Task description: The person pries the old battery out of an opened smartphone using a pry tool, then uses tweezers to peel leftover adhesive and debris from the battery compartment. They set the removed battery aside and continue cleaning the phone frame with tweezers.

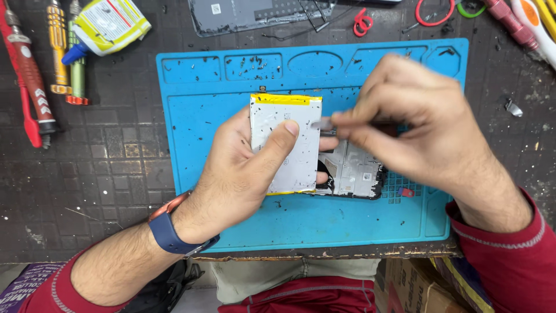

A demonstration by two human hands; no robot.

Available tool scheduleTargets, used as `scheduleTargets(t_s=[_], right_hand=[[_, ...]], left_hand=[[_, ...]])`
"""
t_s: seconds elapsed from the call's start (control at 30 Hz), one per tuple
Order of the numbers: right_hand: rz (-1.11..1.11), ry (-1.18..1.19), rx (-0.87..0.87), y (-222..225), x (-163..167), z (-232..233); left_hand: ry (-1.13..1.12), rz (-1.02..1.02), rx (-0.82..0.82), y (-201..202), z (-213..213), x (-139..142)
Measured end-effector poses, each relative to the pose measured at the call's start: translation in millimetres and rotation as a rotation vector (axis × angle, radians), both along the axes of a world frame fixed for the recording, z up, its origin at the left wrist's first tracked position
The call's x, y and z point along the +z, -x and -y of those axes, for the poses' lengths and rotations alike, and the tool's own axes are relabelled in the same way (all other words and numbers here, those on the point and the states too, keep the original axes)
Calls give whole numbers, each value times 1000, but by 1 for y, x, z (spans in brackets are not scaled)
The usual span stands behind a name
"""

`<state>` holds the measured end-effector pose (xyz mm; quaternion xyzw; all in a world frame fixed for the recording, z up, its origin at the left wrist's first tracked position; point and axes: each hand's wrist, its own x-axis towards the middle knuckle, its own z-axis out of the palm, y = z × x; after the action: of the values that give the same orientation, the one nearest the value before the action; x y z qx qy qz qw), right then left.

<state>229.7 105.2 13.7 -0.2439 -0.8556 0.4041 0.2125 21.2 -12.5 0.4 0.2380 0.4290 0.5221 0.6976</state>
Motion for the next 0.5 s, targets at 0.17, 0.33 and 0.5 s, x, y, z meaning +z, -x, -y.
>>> scheduleTargets(t_s=[0.17,0.33,0.5], right_hand=[[26,91,26,-3,2,-2],[7,143,118,-2,5,-2],[50,-3,-114,3,3,1]], left_hand=[[6,-23,-40,0,3,1],[-5,-70,-26,-1,2,3],[-7,22,-39,3,1,2]])
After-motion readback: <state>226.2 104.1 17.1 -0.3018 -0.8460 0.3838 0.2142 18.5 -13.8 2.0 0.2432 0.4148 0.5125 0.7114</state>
